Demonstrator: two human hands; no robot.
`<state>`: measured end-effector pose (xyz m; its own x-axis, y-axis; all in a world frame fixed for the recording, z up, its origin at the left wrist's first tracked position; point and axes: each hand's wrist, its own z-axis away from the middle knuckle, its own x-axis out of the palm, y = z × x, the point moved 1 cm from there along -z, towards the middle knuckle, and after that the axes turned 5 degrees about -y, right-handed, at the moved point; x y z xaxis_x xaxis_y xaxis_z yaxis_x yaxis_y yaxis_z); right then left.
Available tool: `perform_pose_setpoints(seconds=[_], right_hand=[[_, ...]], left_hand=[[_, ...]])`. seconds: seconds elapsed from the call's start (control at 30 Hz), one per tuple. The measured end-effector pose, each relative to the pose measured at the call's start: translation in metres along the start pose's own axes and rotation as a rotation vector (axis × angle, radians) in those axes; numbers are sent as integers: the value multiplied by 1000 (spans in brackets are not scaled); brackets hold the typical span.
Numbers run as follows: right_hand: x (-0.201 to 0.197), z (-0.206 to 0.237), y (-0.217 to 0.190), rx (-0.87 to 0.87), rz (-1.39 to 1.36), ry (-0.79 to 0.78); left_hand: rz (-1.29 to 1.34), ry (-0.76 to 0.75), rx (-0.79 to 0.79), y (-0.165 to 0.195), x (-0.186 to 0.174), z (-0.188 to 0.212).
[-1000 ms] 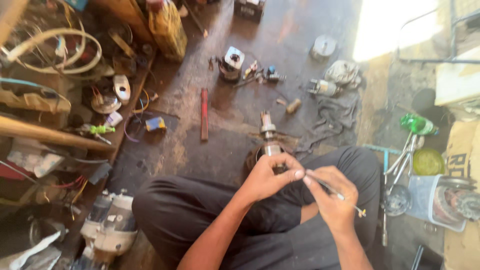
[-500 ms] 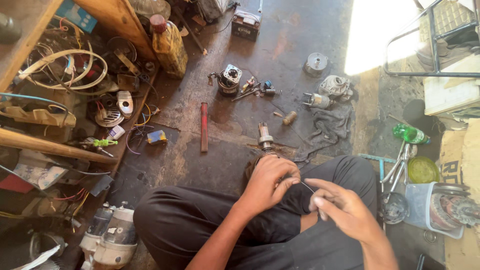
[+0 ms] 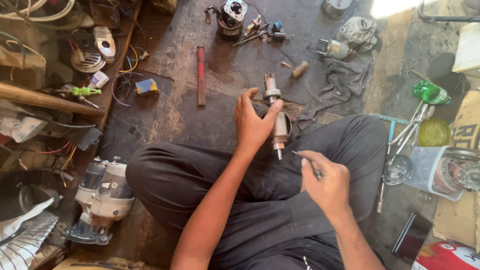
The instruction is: The person sits on the workshop floor holding an electric motor armature assembly and works on its shaft, using a small punch-like tool and a wooden mallet to tap and seat components onto the assembly, repeatedly repositioning the part between taps.
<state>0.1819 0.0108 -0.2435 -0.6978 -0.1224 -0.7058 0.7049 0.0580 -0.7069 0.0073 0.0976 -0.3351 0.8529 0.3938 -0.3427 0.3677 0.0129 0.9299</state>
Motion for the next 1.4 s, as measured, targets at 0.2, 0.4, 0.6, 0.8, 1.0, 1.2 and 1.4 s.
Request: perform_pose_setpoints(seconds=[0.2, 0.4, 0.6, 0.8, 1.0, 1.2, 1.4], right_hand=[[20, -10, -7, -214, 155, 77], [31, -17, -4, -245, 179, 71], [40, -22, -8, -238, 204, 75], [47, -23, -14, -258, 293, 101], [51, -23, -16, -329, 408, 85], [59, -17, -11, -368, 432, 112], [64, -11, -2, -382, 441, 142]], left_hand=[[207, -243, -313, -28, 32, -5], [349, -179, -276, -28, 40, -8], [259, -117, -273, -26, 37, -10], [269, -128, -288, -29, 32, -16], [223, -107, -262, -28, 29, -15], [209, -99, -270, -25, 31, -15], [203, -94, -259, -24, 32, -12]])
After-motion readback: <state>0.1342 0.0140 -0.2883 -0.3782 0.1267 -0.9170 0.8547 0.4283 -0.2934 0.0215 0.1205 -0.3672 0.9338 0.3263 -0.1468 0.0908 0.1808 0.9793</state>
